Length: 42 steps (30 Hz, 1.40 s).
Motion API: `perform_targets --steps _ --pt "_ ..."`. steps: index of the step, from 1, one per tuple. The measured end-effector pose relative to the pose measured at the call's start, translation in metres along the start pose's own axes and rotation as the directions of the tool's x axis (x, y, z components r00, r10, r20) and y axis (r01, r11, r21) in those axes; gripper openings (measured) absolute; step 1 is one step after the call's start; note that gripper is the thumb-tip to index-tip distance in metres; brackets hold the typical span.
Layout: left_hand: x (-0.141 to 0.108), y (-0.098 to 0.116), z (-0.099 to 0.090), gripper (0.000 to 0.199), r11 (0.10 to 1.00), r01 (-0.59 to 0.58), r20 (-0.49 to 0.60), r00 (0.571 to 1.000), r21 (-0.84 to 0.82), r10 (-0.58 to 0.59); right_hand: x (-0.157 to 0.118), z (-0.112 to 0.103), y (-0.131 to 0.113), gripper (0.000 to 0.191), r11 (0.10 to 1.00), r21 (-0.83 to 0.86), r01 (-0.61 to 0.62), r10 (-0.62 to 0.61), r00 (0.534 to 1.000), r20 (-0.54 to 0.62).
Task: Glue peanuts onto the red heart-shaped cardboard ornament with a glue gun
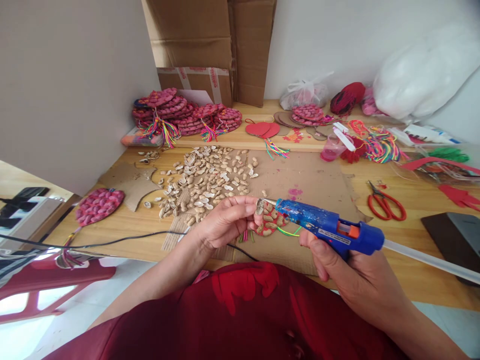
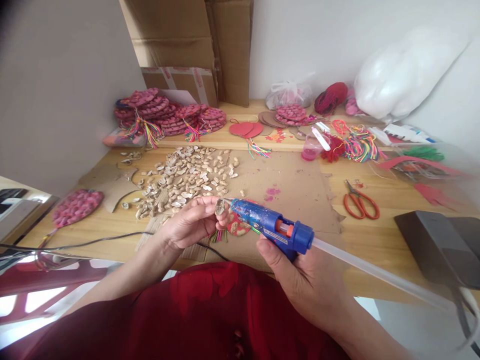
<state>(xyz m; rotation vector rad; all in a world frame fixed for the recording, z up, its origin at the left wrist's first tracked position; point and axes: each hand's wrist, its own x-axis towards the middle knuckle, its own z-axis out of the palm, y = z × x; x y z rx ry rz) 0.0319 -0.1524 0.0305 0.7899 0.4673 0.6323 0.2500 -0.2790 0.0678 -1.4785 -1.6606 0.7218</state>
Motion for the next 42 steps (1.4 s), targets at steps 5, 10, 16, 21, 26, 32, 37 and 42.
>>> perform_targets --steps 5,10,16,21,26,32,37,42 --pt "0.0006 -0.0016 -0.0008 0.025 1.000 -0.001 -0.003 1.000 -0.003 0.001 0.0003 -0.0009 -0.0015 0.015 1.000 -0.024 0.008 -0.009 1.000 -0.017" --pt "0.0009 -0.0022 -0.0006 0.024 1.000 0.000 0.029 1.000 0.019 0.000 0.0027 -0.0007 -0.0043 0.013 0.999 -0.025 0.027 -0.027 0.999 -0.028" --pt "0.0007 -0.0034 -0.0014 0.024 1.000 -0.002 0.040 0.999 0.020 0.001 0.0030 0.0000 0.0017 0.016 1.000 -0.029 0.004 -0.004 1.000 -0.020" --pt "0.0007 -0.0038 -0.0016 0.026 1.000 0.000 0.033 0.999 0.015 -0.001 0.0029 0.0000 0.0029 0.018 0.999 -0.039 -0.010 0.008 1.000 -0.030" --pt "0.0009 -0.0038 -0.0018 0.025 1.000 -0.010 0.017 1.000 -0.019 0.011 0.0032 -0.0002 0.0016 0.017 1.000 -0.020 -0.004 0.004 1.000 -0.020" --pt "0.0020 -0.0031 -0.0038 0.024 0.999 -0.004 0.021 1.000 -0.036 0.004 0.0024 0.0004 0.0013 0.016 1.000 -0.020 0.003 -0.003 1.000 -0.018" --pt "0.0025 -0.0033 -0.0042 0.024 0.999 -0.012 0.024 1.000 -0.043 0.013 0.0036 0.0012 0.0024 0.014 1.000 -0.019 0.001 -0.001 1.000 -0.006" --pt "0.0029 -0.0031 -0.0041 0.025 0.999 -0.009 0.035 0.999 -0.041 0.010 0.0061 0.0025 0.0021 0.013 1.000 -0.011 0.005 -0.005 1.000 -0.009"
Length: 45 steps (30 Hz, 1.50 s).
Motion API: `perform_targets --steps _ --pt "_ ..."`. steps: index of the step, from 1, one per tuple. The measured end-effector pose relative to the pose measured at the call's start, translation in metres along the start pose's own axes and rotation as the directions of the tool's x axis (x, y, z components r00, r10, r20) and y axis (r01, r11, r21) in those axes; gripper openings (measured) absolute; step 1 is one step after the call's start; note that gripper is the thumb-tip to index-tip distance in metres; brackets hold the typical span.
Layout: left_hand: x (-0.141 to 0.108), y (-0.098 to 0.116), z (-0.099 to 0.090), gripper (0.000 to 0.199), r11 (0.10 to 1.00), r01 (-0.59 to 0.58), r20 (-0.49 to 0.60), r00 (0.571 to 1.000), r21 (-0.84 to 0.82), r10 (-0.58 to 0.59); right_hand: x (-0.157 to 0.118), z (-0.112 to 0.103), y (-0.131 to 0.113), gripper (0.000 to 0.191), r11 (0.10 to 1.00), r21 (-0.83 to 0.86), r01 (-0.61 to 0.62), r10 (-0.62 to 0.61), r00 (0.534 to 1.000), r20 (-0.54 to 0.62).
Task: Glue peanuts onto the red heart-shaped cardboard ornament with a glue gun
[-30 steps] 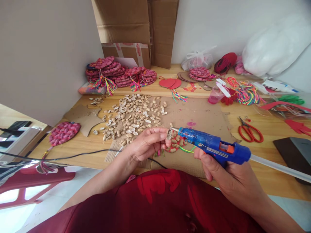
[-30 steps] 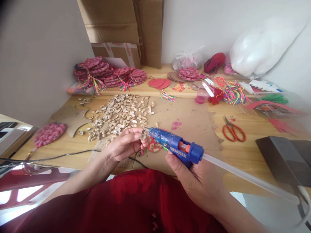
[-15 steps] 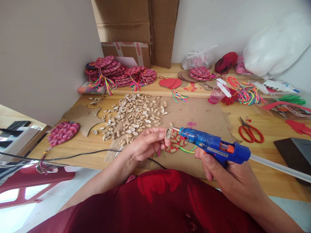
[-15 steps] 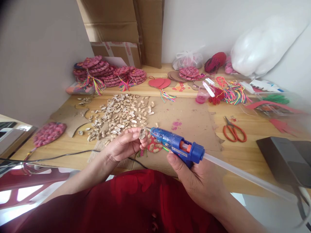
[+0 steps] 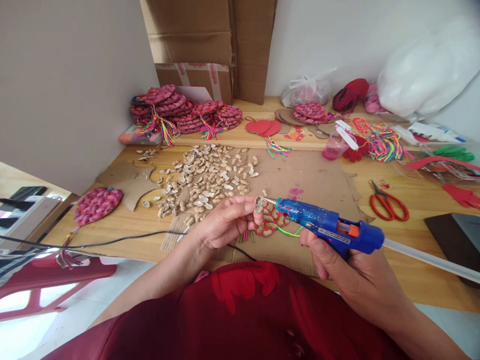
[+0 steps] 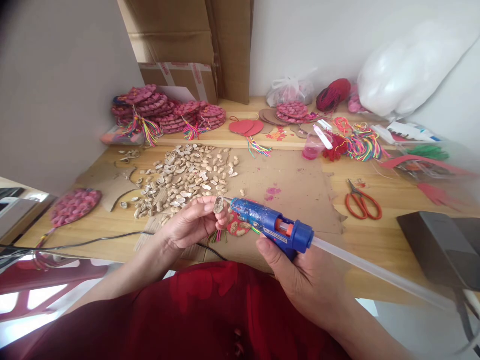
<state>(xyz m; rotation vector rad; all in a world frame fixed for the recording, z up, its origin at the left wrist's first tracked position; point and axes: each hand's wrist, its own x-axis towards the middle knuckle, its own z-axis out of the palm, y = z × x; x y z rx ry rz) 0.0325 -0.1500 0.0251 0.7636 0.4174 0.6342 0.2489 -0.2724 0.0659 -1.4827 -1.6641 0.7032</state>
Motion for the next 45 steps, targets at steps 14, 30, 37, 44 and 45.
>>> perform_targets --steps 14,30,37,44,45 --pt "0.000 -0.001 -0.001 0.026 1.000 0.014 -0.039 0.999 0.022 -0.013 -0.003 -0.003 0.004 0.020 0.997 -0.058 -0.046 0.047 0.999 0.017" --pt "0.001 0.000 0.001 0.027 0.999 0.014 -0.045 0.999 -0.032 -0.015 -0.005 -0.003 -0.002 0.026 0.994 0.096 -0.048 0.055 0.995 -0.079" --pt "0.001 0.001 0.003 0.025 0.998 -0.009 -0.080 0.997 -0.070 0.004 -0.008 -0.002 -0.004 0.011 0.995 0.096 0.008 -0.010 1.000 0.023" --pt "0.002 0.002 0.006 0.026 0.998 -0.023 -0.068 0.998 -0.063 0.018 -0.012 -0.002 -0.001 0.015 0.999 0.035 0.039 -0.041 0.998 0.045" --pt "0.002 0.002 0.006 0.026 0.998 -0.024 -0.068 0.998 -0.063 0.019 -0.012 -0.002 -0.001 0.015 0.999 0.025 0.040 -0.041 0.998 0.046"
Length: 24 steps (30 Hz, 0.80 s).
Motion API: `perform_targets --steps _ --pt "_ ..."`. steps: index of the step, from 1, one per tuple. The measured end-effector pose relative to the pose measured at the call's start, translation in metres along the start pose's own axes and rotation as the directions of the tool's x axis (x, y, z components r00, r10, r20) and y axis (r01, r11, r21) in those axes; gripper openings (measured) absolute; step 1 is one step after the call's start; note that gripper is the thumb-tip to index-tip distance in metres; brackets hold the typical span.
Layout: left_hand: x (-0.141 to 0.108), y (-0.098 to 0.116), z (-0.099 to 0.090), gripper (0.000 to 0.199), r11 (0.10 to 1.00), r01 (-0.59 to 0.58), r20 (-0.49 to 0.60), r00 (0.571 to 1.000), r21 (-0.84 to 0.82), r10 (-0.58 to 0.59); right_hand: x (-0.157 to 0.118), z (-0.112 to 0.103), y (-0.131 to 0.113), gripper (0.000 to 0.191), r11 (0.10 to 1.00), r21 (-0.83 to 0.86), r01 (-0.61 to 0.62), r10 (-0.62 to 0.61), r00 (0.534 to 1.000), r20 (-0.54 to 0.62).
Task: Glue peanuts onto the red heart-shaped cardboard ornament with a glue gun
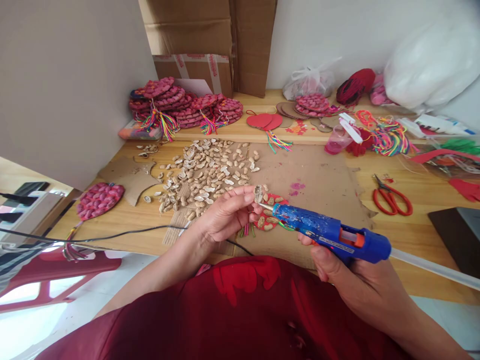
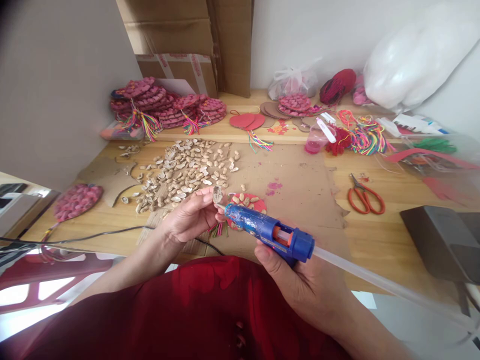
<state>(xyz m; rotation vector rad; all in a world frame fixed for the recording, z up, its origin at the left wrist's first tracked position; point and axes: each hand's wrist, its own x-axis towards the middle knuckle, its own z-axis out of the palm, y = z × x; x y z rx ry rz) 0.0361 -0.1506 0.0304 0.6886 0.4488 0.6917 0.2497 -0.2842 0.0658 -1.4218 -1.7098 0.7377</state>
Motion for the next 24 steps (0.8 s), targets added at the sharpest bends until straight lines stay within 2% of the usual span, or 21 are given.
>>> perform_targets --steps 10,16,24 --pt "0.0003 -0.0012 -0.0009 0.028 1.000 0.002 -0.041 0.999 0.002 -0.002 0.0009 0.0009 0.0000 0.009 0.996 -0.089 0.016 -0.019 0.999 -0.031" --pt "0.0004 -0.0010 -0.0013 0.026 1.000 0.005 -0.026 1.000 -0.005 -0.005 -0.0005 0.0021 0.0028 0.007 0.998 -0.061 -0.027 0.027 1.000 -0.002" --pt "0.0008 -0.0017 -0.0028 0.026 1.000 0.006 -0.012 1.000 -0.001 -0.006 0.0025 0.0000 -0.0011 0.008 0.998 -0.068 -0.009 0.009 1.000 0.000"
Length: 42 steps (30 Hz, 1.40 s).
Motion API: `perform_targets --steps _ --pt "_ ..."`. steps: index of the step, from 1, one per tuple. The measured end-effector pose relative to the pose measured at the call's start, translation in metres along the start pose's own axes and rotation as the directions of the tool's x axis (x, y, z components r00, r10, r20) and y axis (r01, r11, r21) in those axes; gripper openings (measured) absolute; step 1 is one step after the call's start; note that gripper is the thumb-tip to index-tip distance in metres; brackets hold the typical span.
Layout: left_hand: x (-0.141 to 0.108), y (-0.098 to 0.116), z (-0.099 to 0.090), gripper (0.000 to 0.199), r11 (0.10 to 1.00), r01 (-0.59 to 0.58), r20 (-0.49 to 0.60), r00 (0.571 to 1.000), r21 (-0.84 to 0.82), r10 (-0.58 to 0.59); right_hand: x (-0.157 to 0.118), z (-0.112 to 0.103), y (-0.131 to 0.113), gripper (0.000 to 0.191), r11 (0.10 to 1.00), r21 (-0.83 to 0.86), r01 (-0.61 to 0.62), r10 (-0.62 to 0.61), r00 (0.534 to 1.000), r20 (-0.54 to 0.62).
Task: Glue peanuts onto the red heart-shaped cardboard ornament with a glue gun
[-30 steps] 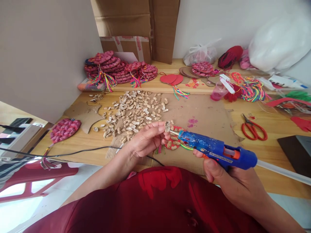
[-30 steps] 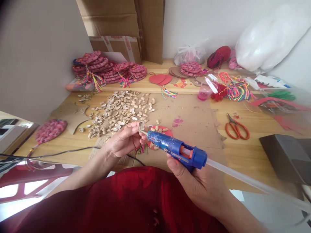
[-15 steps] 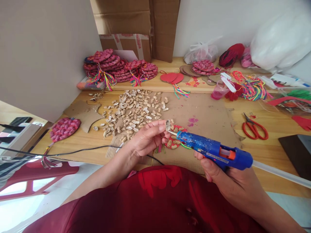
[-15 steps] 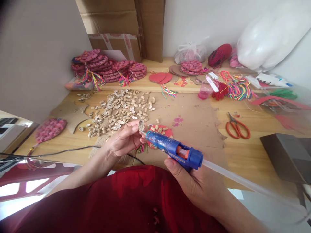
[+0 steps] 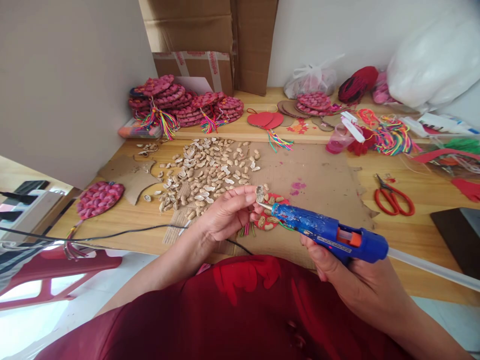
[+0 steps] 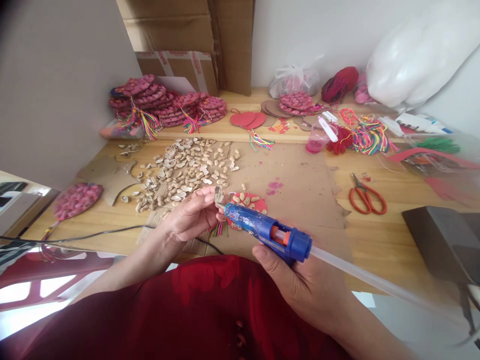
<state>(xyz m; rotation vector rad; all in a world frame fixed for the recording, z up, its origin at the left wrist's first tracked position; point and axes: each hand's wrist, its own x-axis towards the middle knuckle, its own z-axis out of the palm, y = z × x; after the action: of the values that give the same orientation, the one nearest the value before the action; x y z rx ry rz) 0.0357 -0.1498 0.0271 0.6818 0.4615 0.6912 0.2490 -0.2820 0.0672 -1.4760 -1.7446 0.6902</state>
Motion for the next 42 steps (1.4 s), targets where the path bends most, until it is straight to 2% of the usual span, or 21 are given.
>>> perform_targets --steps 15,27,36,42 --pt "0.0000 0.0008 0.0016 0.024 1.000 -0.011 -0.030 1.000 -0.015 0.011 0.0006 0.0021 0.0060 0.012 0.999 0.032 0.029 -0.030 1.000 0.009" --pt "0.0001 0.0004 0.0000 0.020 0.999 -0.015 0.024 1.000 -0.029 0.016 0.0009 -0.0004 0.0055 0.007 1.000 -0.020 0.021 -0.021 1.000 -0.023" --pt "0.0002 -0.0006 0.0001 0.024 1.000 -0.017 -0.007 1.000 -0.009 0.016 0.0011 0.0002 0.0072 0.008 1.000 0.004 0.014 -0.014 1.000 -0.019" --pt "0.0002 0.0005 0.0008 0.026 1.000 -0.014 0.015 1.000 0.010 0.014 0.0025 0.0012 0.0053 0.009 1.000 -0.003 0.014 -0.014 0.999 -0.028"
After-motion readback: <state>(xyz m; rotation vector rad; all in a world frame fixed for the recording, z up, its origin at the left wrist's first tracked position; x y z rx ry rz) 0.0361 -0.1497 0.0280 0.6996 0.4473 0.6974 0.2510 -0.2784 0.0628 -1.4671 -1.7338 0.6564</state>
